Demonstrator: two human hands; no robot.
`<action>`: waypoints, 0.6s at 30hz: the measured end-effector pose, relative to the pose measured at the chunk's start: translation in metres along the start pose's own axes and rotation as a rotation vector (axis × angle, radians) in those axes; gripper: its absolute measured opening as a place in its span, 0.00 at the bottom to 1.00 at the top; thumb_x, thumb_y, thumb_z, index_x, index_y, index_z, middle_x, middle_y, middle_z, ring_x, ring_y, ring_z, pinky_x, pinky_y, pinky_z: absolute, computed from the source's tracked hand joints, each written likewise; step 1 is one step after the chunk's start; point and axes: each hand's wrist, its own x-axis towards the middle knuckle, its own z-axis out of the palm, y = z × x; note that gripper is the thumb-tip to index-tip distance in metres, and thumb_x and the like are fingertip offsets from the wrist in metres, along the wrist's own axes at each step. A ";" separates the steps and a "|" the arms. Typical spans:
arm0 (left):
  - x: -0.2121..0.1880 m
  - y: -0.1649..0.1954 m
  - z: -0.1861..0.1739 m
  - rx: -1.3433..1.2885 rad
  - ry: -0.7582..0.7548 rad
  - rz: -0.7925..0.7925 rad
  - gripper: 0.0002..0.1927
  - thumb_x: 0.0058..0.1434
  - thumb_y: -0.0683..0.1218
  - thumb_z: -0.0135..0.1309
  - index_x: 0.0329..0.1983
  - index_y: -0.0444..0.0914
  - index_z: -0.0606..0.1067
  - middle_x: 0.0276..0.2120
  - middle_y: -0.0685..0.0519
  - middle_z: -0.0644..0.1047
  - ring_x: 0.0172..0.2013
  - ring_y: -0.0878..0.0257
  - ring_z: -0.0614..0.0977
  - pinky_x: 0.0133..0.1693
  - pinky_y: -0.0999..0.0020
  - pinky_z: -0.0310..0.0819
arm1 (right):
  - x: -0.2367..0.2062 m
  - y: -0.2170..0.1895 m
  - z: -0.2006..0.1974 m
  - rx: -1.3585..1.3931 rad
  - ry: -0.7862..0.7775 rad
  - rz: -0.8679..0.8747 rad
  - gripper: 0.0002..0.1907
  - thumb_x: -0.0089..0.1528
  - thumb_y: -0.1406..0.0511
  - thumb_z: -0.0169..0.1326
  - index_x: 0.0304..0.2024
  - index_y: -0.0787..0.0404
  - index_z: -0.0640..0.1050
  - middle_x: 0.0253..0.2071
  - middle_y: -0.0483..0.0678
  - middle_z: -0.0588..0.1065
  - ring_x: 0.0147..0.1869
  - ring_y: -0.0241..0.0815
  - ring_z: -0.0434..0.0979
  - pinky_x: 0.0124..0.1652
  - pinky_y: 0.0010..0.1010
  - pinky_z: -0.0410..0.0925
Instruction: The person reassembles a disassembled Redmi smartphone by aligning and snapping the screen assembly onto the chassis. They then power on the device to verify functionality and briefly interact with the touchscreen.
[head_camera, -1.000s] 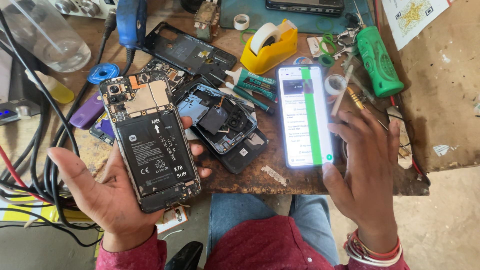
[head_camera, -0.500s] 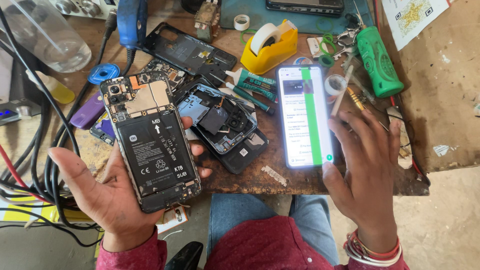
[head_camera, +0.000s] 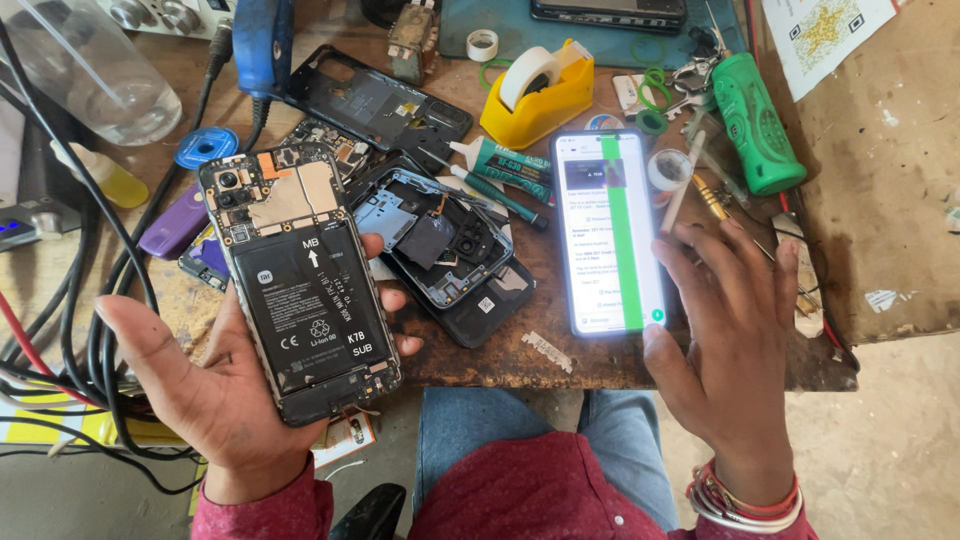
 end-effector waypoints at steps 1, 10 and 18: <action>0.000 0.000 0.000 0.002 0.000 0.001 0.62 0.62 0.80 0.31 0.75 0.21 0.56 0.65 0.21 0.65 0.55 0.27 0.78 0.51 0.26 0.76 | 0.000 0.000 0.000 -0.001 0.000 0.004 0.30 0.64 0.54 0.45 0.65 0.59 0.72 0.67 0.55 0.68 0.77 0.61 0.59 0.77 0.59 0.37; 0.001 -0.001 0.000 0.019 -0.008 0.000 0.62 0.62 0.79 0.32 0.75 0.20 0.56 0.65 0.21 0.65 0.54 0.28 0.78 0.50 0.26 0.77 | 0.000 -0.001 -0.001 0.002 0.004 0.005 0.29 0.64 0.53 0.45 0.65 0.59 0.72 0.66 0.55 0.68 0.77 0.61 0.60 0.77 0.58 0.38; 0.000 -0.001 -0.001 0.025 -0.015 0.002 0.62 0.63 0.80 0.32 0.77 0.22 0.55 0.66 0.22 0.65 0.55 0.28 0.78 0.51 0.27 0.77 | 0.001 0.000 -0.001 0.000 0.001 -0.005 0.30 0.63 0.54 0.46 0.65 0.59 0.72 0.67 0.55 0.68 0.77 0.62 0.60 0.77 0.59 0.38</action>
